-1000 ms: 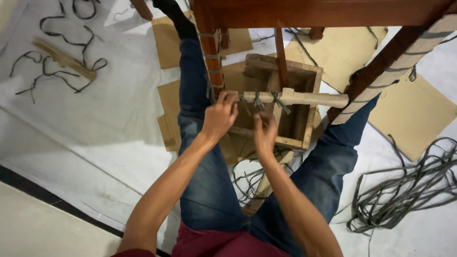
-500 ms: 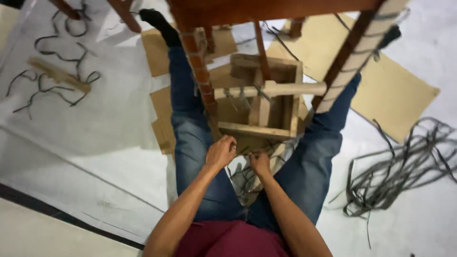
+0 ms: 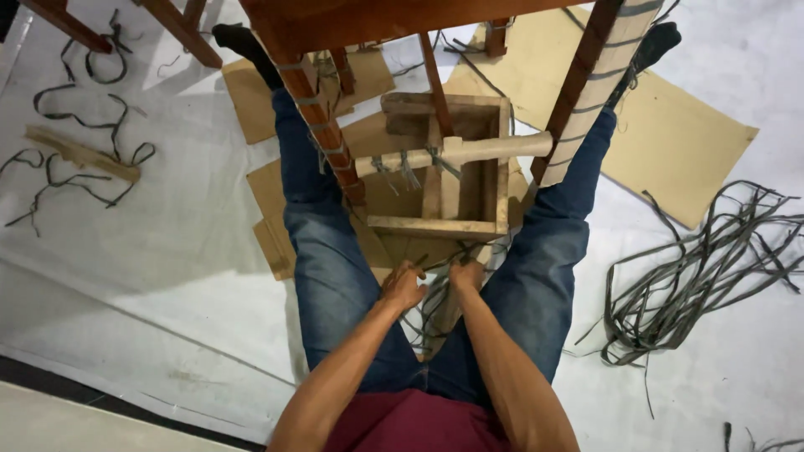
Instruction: The person weaves and wraps material strips around the frame of a wooden chair.
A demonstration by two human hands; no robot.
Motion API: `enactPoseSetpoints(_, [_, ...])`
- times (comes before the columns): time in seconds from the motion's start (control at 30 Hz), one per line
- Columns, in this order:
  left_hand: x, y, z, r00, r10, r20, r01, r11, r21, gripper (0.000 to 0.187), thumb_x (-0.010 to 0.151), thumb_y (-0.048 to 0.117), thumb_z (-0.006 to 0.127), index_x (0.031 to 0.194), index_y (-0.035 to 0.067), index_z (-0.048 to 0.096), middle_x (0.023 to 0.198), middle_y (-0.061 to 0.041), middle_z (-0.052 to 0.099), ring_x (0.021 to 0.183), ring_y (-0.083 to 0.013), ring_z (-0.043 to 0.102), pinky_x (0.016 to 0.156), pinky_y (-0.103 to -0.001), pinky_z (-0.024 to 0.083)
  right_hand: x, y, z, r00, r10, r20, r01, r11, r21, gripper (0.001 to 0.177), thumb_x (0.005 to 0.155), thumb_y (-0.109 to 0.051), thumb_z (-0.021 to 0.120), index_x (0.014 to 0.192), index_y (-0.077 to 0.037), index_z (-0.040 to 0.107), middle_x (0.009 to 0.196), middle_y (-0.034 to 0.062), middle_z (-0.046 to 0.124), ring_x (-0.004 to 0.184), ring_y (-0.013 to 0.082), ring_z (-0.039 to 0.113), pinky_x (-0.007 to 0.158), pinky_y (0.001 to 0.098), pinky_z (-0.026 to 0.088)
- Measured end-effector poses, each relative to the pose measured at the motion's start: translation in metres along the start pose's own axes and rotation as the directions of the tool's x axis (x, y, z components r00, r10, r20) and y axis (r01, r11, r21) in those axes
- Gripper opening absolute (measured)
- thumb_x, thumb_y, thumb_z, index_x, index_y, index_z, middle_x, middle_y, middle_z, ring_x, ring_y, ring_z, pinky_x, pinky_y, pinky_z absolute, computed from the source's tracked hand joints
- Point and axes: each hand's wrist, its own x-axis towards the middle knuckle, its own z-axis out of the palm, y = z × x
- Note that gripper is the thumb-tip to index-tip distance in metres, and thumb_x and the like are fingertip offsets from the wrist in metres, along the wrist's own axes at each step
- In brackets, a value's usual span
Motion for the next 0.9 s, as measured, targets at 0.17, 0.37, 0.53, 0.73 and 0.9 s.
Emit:
enactPoseSetpoints(0.17, [0.003, -0.003, 0.001, 0.998, -0.066, -0.017, 0.066, 0.997, -0.04, 0.03, 0.085, 0.026, 0.073, 0.114, 0.019, 0.075, 0.131, -0.013, 0.064, 0.121, -0.0388, 0.061, 0.101, -0.049, 0.05, -0.025, -0.001, 0.002, 0.992, -0.105, -0.076, 0.121, 0.962, 0.245, 0.031, 0.084, -0.025, 0.077, 0.095, 0.004, 0.077, 0.093, 0.027, 0.075, 0.092, 0.0411, 0.073, 0.081, 0.0469, 0.056])
enactPoseSetpoints(0.37, [0.021, -0.023, 0.021, 0.994, -0.008, -0.108, -0.016, 0.975, -0.22, 0.034, 0.081, 0.021, 0.073, 0.114, 0.015, 0.074, 0.121, -0.015, 0.068, 0.111, -0.0382, 0.064, 0.09, -0.048, 0.053, -0.081, -0.061, -0.065, 0.862, -0.275, 0.425, -0.188, 0.606, 0.773, 0.017, 0.095, -0.008, 0.068, 0.109, -0.002, 0.076, 0.089, 0.011, 0.073, 0.074, 0.0189, 0.069, 0.069, 0.0327, 0.058])
enactPoseSetpoints(0.53, [0.031, -0.037, 0.041, 0.978, 0.15, -0.145, -0.196, 0.898, -0.393, 0.03, 0.088, 0.03, 0.07, 0.106, 0.005, 0.073, 0.093, -0.016, 0.075, 0.087, -0.03, 0.073, 0.075, -0.04, 0.055, -0.066, -0.044, -0.045, 0.882, -0.299, 0.365, -0.148, 0.559, 0.816, 0.015, 0.094, -0.008, 0.068, 0.108, -0.004, 0.073, 0.097, 0.0062, 0.074, 0.084, 0.0168, 0.071, 0.073, 0.0335, 0.06])
enactPoseSetpoints(0.73, [-0.009, 0.019, -0.016, 0.988, 0.124, -0.096, -0.153, 0.9, -0.409, 0.046, 0.092, 0.048, 0.07, 0.09, 0.002, 0.069, 0.072, -0.013, 0.065, 0.065, -0.022, 0.061, 0.062, -0.04, 0.048, -0.069, -0.064, -0.095, 0.917, -0.227, 0.327, -0.218, 0.402, 0.889, 0.017, 0.097, -0.01, 0.069, 0.113, -0.006, 0.074, 0.103, 0.0057, 0.073, 0.085, 0.0136, 0.066, 0.074, 0.0309, 0.054])
enactPoseSetpoints(0.9, [-0.025, 0.031, -0.029, 0.984, 0.126, -0.128, -0.177, 0.792, -0.584, 0.045, 0.1, 0.044, 0.065, 0.081, 0.004, 0.069, 0.065, -0.005, 0.055, 0.059, -0.0122, 0.045, 0.056, -0.034, 0.038, -0.075, -0.062, -0.133, 0.933, -0.272, 0.236, -0.146, 0.316, 0.937, 0.017, 0.096, -0.012, 0.07, 0.111, -0.005, 0.075, 0.101, 0.0071, 0.074, 0.083, 0.0166, 0.067, 0.072, 0.0326, 0.057])
